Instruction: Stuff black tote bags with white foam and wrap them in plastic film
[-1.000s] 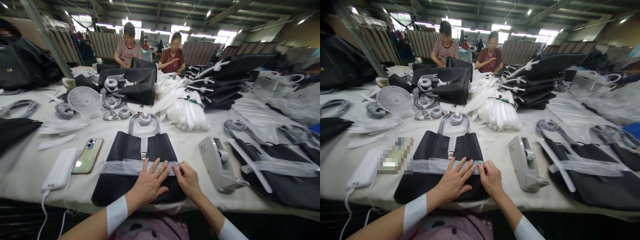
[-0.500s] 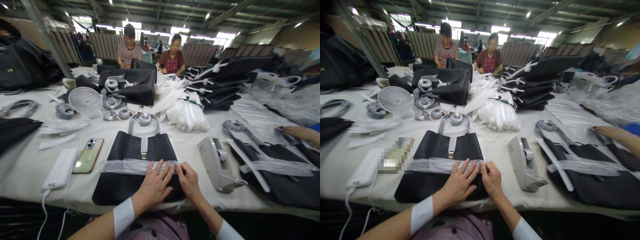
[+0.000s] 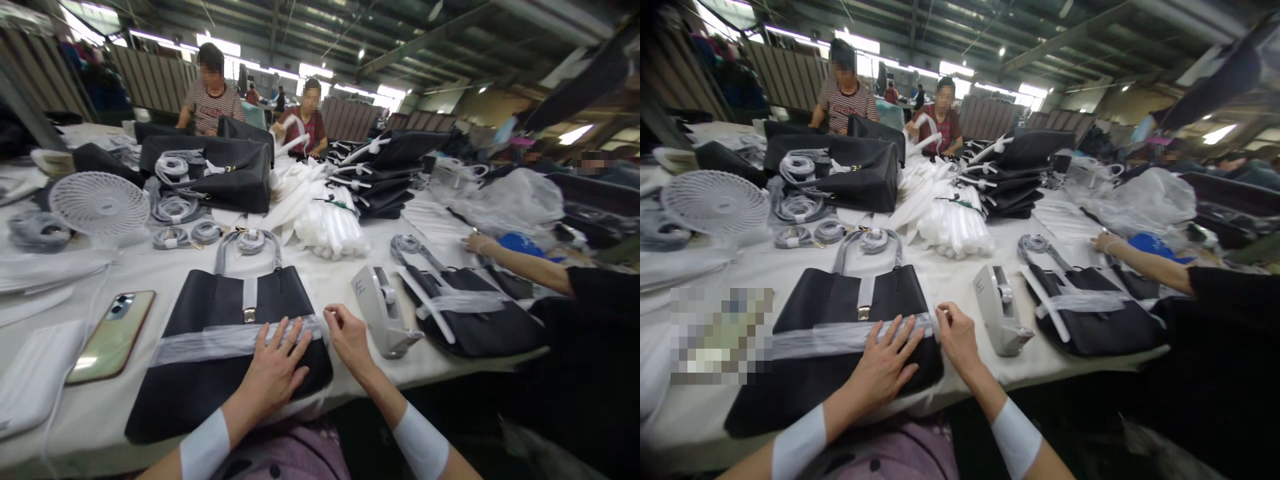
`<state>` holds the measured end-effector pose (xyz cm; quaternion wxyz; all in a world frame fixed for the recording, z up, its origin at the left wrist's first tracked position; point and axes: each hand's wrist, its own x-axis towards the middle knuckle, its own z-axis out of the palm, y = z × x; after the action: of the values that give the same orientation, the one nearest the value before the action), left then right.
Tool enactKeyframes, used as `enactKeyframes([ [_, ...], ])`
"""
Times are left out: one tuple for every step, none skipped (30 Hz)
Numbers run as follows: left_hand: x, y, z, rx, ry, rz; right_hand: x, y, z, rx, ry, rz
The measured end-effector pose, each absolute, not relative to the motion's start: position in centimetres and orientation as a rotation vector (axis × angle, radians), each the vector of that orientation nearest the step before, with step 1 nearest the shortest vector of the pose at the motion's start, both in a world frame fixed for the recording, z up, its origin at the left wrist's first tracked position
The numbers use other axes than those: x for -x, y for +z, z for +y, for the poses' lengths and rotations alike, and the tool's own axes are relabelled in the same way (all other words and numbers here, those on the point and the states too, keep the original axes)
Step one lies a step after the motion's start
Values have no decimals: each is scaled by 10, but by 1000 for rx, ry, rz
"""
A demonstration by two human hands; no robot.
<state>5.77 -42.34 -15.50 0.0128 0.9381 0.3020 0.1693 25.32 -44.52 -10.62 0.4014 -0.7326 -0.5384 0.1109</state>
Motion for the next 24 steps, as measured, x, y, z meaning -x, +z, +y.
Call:
enactKeyframes([
  [-58, -156, -424, -2920, 540, 940, -270, -96, -451, 1880, 206, -1306],
  [-58, -157, -424, -2916, 550, 935, -290, -86, -458, 1924, 115, -1221],
  [-58, -158, -424, -2912, 559, 930, -311, -76, -466, 1981, 24, -1110],
  [-58, -158, -424, -2908, 566, 928, -333, -68, -475, 2047, -33, -1002],
  [-57, -159, -424, -2904, 569, 929, -353, -62, -482, 2116, -12, -906],
  [-57, -159, -424, -2902, 570, 932, -371, -59, -489, 2168, 94, -851],
  [-57, -159, -425, -2900, 570, 936, -385, -58, -494, 2194, 185, -827],
  [-57, -159, -425, -2899, 571, 940, -395, -59, -498, 2205, 293, -815],
  [-57, -158, -425, -2900, 573, 942, -402, -61, -500, 2198, 388, -817],
  [-57, -158, -425, -2903, 575, 941, -404, -64, -501, 2182, 460, -821],
  [-57, -158, -425, -2908, 577, 939, -405, -67, -501, 2163, 520, -819],
  [-57, -158, -425, -2914, 580, 937, -404, -70, -501, 2143, 568, -815],
  [-57, -159, -425, -2921, 581, 935, -403, -72, -500, 2121, 602, -809],
  [-57, -159, -425, -2927, 584, 934, -401, -73, -499, 2102, 624, -802],
  [-57, -159, -425, -2931, 587, 935, -400, -74, -498, 2084, 639, -792],
  [-57, -160, -425, -2934, 590, 938, -400, -74, -498, 2068, 649, -781],
  [-57, -160, -425, -2934, 593, 941, -400, -73, -498, 2052, 652, -770],
  [-57, -160, -425, -2929, 598, 945, -401, -73, -498, 2037, 647, -757],
  [-57, -160, -425, -2921, 605, 950, -401, -72, -499, 2020, 633, -744],
  [-57, -160, -425, -2910, 611, 954, -401, -71, -501, 2002, 611, -734],
  [-57, -159, -425, -2898, 615, 959, -401, -70, -503, 1981, 577, -724],
  [-57, -159, -424, -2888, 617, 964, -401, -69, -506, 1959, 538, -713],
  [-57, -158, -424, -2882, 615, 968, -401, -67, -511, 1937, 495, -701],
  [-57, -158, -424, -2880, 610, 970, -400, -64, -516, 1914, 452, -693],
])
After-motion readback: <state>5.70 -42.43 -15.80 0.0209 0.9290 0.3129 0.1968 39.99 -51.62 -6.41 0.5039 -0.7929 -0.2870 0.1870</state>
